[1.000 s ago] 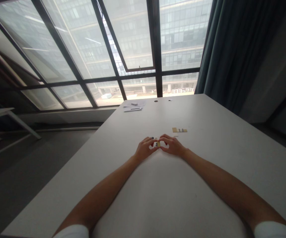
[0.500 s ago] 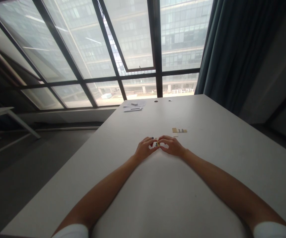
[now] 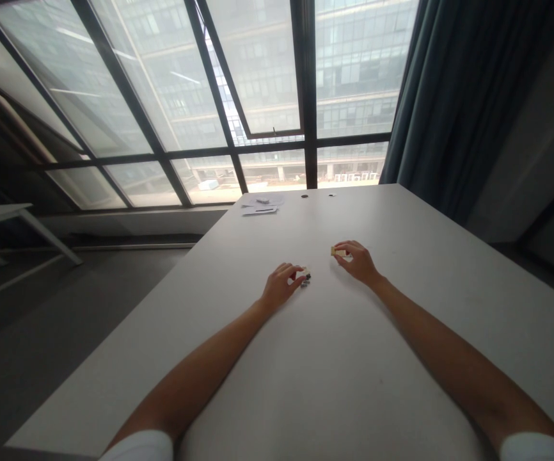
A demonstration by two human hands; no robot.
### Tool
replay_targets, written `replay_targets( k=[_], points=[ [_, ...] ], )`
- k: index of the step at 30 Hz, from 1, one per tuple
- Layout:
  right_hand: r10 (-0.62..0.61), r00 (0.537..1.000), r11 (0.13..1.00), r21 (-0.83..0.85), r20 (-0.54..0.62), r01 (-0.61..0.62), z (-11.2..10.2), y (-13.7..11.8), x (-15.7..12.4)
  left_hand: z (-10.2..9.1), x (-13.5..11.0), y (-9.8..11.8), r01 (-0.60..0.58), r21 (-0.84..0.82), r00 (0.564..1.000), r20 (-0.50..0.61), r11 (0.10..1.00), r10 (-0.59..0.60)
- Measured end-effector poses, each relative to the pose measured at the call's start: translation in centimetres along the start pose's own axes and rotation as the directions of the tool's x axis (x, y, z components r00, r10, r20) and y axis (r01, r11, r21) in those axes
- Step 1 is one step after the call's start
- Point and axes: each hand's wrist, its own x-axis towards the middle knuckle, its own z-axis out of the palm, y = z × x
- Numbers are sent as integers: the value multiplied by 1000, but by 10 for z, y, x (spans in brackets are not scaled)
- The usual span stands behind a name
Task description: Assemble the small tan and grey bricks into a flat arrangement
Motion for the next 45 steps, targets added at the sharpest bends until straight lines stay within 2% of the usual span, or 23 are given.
replay_targets(
  k=[3, 7, 12, 15, 19, 24, 29, 34, 36, 40, 42, 45],
  points=[
    [-16, 998, 998, -64, 61, 19, -12, 17, -4, 0, 0, 0, 18, 6, 1000, -15, 1000, -18],
    [-14, 985, 993, -116, 172, 35, -21, 26, -9, 0, 1, -2, 45, 11, 998, -50, 999, -45],
    [20, 995, 994, -108, 100, -9, -22, 20, 11, 2, 2, -5, 73, 0, 995, -63, 997, -73],
    [22, 989, 996, -89, 149, -9, -22, 13, 13, 2, 2, -4, 103, -10, 992, -77, 995, -103],
    [74, 966, 991, -127, 246, -43, -22, 8, -11, 2, 3, -3, 137, -26, 987, -83, 990, -139],
    [125, 942, 984, -158, 313, -79, -23, 15, -46, 4, 4, -6, 166, -68, 978, -114, 984, -173],
    [165, 938, 978, -176, 304, -114, -20, 17, -51, 4, 4, -8, 177, -69, 974, -134, 982, -185],
    [248, 935, 948, -263, 254, -180, -20, 3, -51, 3, 3, -8, 186, -73, 973, -127, 980, -194],
    [328, 919, 915, -316, 220, -251, -20, -4, -51, 4, 3, -8, 187, -73, 973, -124, 980, -195],
    [533, 827, 797, -434, 178, -420, -16, -13, -48, 4, 3, -8, 190, -75, 972, -123, 979, -198],
    [578, 797, 766, -457, 178, -453, -13, -15, -45, 4, 3, -7, 191, -77, 972, -122, 979, -199],
    [595, 784, 755, -457, 176, -471, -10, -15, -40, 2, 3, -7, 188, -75, 973, -121, 979, -196]
  ],
)
